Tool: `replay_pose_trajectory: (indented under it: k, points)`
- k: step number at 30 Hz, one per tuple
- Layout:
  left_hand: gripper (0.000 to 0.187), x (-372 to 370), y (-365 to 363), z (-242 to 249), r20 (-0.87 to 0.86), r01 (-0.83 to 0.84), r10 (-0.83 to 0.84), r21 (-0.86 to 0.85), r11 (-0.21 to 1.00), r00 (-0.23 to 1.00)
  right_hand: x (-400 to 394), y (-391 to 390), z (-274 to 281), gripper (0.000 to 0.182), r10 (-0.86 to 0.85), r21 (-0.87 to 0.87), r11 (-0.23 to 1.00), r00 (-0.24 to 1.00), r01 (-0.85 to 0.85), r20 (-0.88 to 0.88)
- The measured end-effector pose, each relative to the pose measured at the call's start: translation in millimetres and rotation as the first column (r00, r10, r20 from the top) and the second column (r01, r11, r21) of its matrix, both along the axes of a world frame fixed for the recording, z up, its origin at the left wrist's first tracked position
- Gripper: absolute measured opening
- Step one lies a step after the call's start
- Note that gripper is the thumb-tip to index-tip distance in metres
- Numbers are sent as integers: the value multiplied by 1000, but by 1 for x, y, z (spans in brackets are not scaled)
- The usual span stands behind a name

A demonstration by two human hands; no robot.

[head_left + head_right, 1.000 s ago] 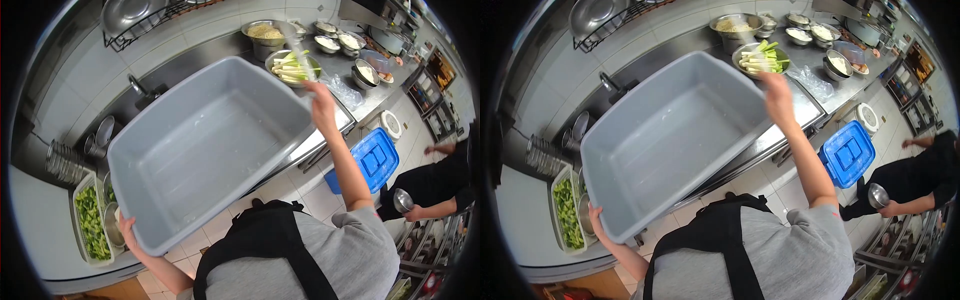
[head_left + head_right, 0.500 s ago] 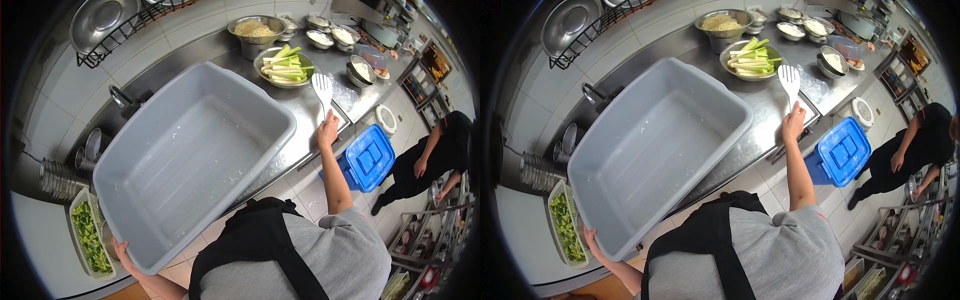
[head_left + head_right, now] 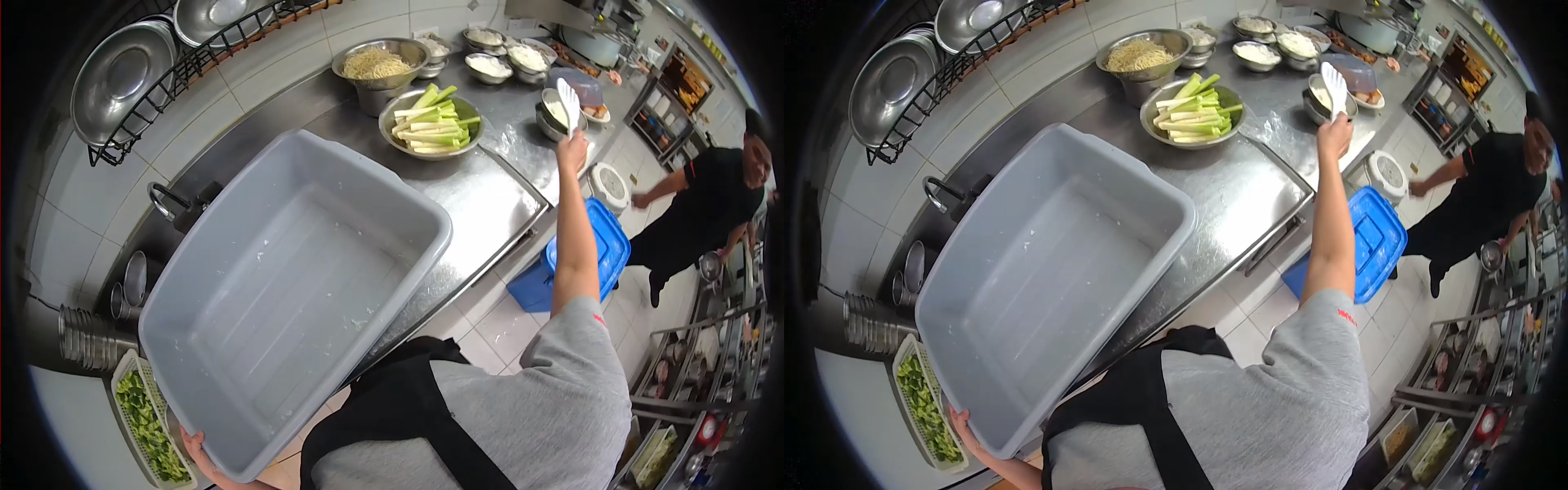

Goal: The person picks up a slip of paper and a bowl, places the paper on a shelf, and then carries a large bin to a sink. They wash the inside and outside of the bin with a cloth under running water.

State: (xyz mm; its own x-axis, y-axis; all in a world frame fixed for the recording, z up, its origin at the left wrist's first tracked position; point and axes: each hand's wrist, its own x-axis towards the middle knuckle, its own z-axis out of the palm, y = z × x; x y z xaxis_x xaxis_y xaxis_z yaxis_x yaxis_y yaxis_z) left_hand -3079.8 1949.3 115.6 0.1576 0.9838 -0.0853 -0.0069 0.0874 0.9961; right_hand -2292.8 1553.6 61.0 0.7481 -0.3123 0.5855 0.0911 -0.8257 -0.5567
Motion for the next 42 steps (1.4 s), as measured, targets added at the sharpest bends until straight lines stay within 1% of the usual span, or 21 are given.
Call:
replay_pose_trajectory:
  k: [2, 5, 8, 11, 13, 14, 15, 16, 17, 18, 19, 22, 24, 25, 28, 33, 36, 38, 39, 41, 42]
  points:
    - [75, -4, 1, -11, 1, 46, -46, 7, 999, 999, 30, -1, 13, 33, -63, -127, 990, 998, 59, -27]
    - [72, 41, -29, 13, -5, -134, 134, -50, 990, 991, 86, -6, 0, 41, 22, -89, 995, 969, -46, -248]
    - [70, 26, -20, 7, 26, -74, 74, -11, 997, 997, 127, -21, -25, 52, 132, -85, 979, 893, -185, -431]
    - [66, 44, -34, 21, 68, -137, 137, -14, 991, 988, 195, -57, -75, 78, 182, -168, 956, 933, -242, -309]
    - [64, 65, -47, 31, 72, -262, 263, -14, 965, 962, 177, -47, -49, 91, -10, -394, 908, 931, -145, -365]
    - [64, 64, -48, 32, 84, -302, 302, -9, 953, 950, 190, -46, -63, 90, 11, -433, 901, 1000, -14, -10]
    - [61, 37, -33, 17, 86, -247, 252, -72, 966, 964, 188, -32, -54, 77, 67, -413, 910, 995, -32, 71]
    - [57, 30, -25, 13, 82, -225, 228, -41, 974, 970, 161, -11, -40, 67, 368, -322, 890, 926, -323, 88]
    - [57, 27, -24, 12, 108, -224, 228, -47, 974, 968, 125, 23, -37, 52, 734, 75, 658, 660, -749, 159]
    - [59, 26, -21, 19, 124, -79, 81, -19, 997, 989, 52, 59, -6, 44, 872, 492, 476, 462, -729, -159]
    - [65, 2, 0, -2, 112, 14, -14, 1, 1000, 994, -15, 94, 9, 49, 937, 476, 346, 276, -809, -213]
    - [65, -16, 29, -24, 159, 87, -89, 16, 996, 983, -146, 163, 19, 53, 955, 837, 23, -236, -546, -181]
    - [67, 5, 21, 5, 255, 9, 34, -166, 986, 966, -160, 194, 1, 57, 967, 710, 43, -148, -703, -206]
    - [67, -1, 41, -13, 288, 32, 20, -173, 984, 957, -175, 204, 11, 63, 953, 595, 172, -21, -785, -302]
    - [67, 14, 52, -15, 298, -52, 126, -245, 968, 946, -169, 216, 24, 67, 909, 619, -30, -279, -784, -310]
    - [64, 2, 115, -68, 298, 274, -255, -24, 961, 920, -147, 220, 26, 68, 912, 574, 10, -228, -818, -340]
    - [56, -1, 85, 24, 214, 20, 18, -173, 985, 977, -148, 214, 13, 69, 915, 551, -8, -228, -835, -333]
    - [48, -32, 103, 36, 403, 206, -139, -127, 970, 905, -198, 234, 22, 71, 912, 557, 11, -220, -831, -347]
    - [44, -42, 102, 50, 450, 173, -101, -123, 977, 887, -212, 242, 13, 70, 946, 561, 50, -140, -826, -292]
    - [40, -58, 95, 86, 428, 89, -54, -62, 994, 902, -266, 264, 34, 68, 922, 601, -13, -243, -799, -302]
    - [38, -92, 118, 75, 338, -150, 147, -16, 989, 930, -271, 274, 27, 67, 914, 634, -64, -301, -770, -273]
